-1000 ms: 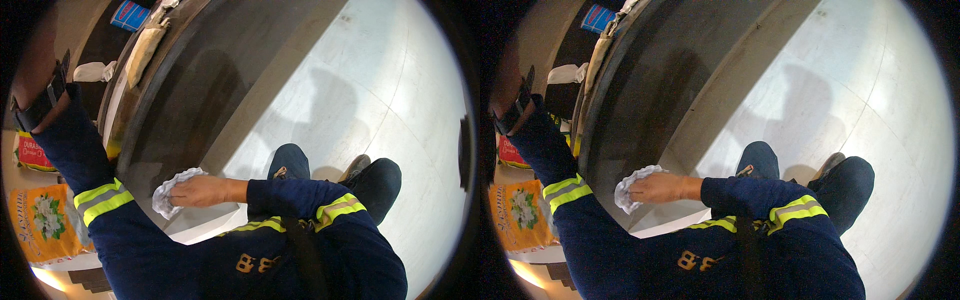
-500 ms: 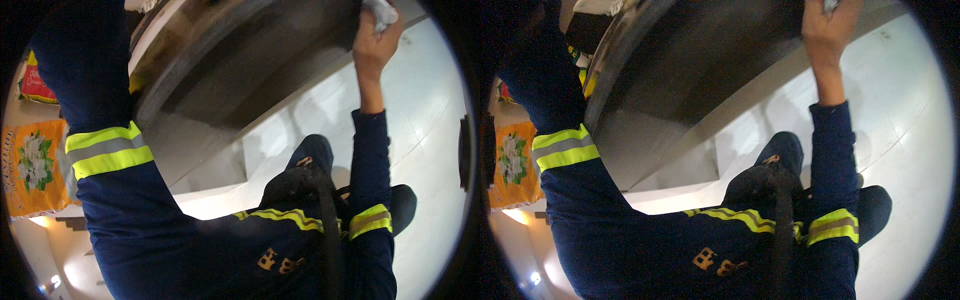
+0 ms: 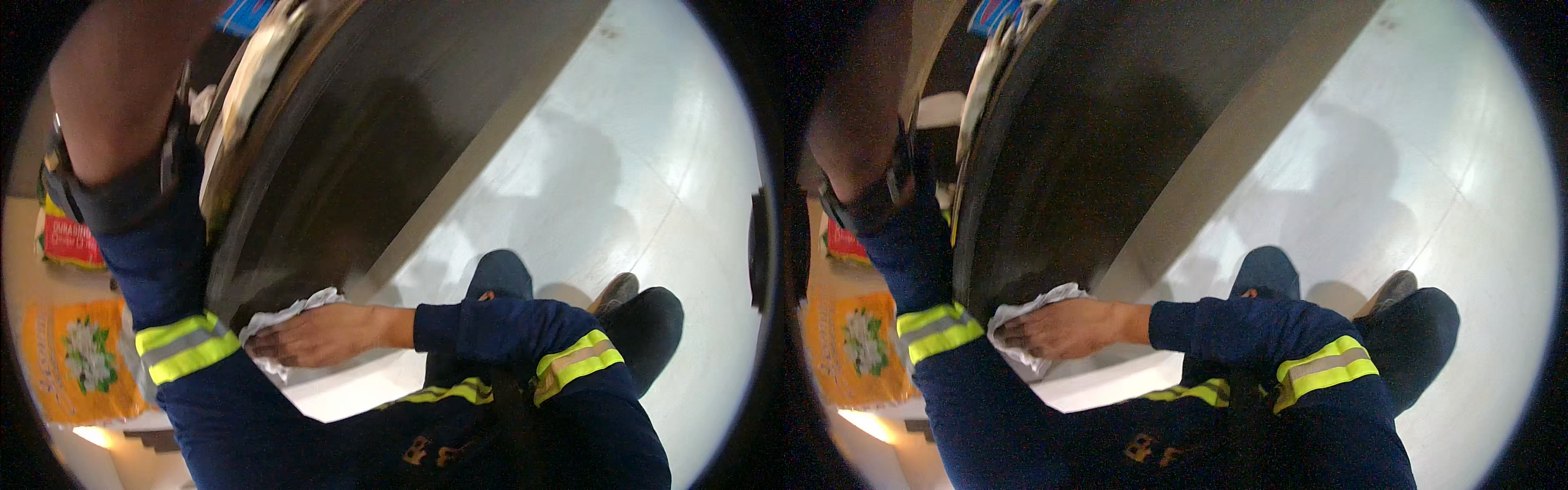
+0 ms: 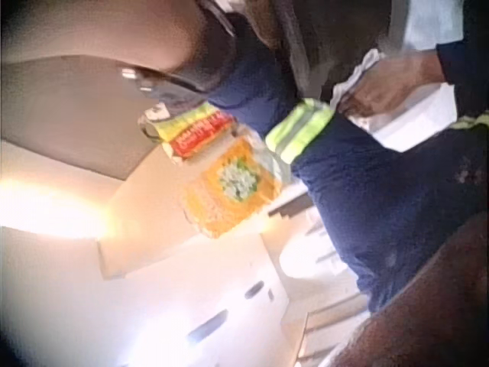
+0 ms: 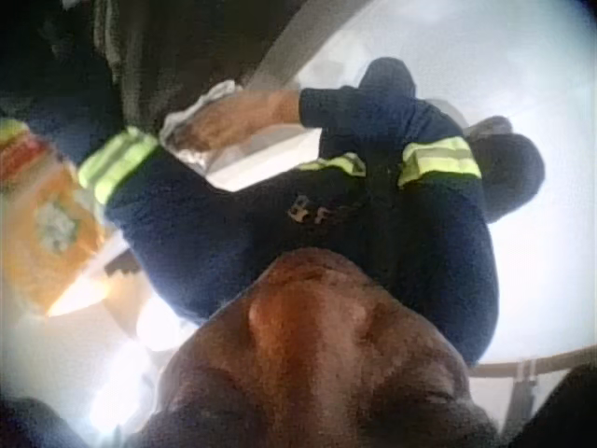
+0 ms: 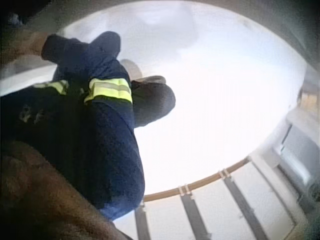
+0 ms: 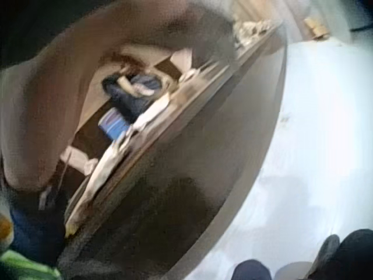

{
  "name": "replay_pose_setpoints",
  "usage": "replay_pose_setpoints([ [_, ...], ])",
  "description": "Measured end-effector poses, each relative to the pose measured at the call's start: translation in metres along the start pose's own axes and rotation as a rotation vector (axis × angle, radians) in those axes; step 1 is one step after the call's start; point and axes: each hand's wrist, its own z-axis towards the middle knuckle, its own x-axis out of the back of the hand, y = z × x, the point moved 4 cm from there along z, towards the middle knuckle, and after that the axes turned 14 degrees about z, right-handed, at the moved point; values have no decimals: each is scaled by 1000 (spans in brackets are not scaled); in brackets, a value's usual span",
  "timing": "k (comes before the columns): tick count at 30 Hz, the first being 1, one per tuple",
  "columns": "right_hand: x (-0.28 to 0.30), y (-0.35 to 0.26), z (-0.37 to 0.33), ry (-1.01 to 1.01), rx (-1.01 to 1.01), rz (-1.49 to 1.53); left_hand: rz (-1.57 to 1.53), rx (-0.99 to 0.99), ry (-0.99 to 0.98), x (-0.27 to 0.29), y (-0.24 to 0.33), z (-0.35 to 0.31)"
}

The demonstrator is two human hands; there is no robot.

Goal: The person cleans a curved countertop using a white cloth and a small scraper. They repeatedly wipe the surface, scrape off residue, and occasionally wipe the scraper itself. The person also briefly handles a plastic bottle and a white plate on the counter.

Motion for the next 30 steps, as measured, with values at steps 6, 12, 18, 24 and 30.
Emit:
replay_pose_setpoints([
  [6, 217, -18, -21, -50, -146, -602, 62, -184, -59, -45, 42, 14],
  [12, 375, -47, -63, 593, -228, -1044, 173, -283, -93, -79, 54, 6],
  [18, 499, -69, -45, 940, -237, -1205, -50, 1, -69, -101, 45, 3],
  [24, 379, -62, -48, 713, -292, -1158, -74, 134, -92, -97, 26, 7],
  [30, 426, -60, -43, 756, -281, -1242, -114, 183, -27, -103, 26, 11],
])
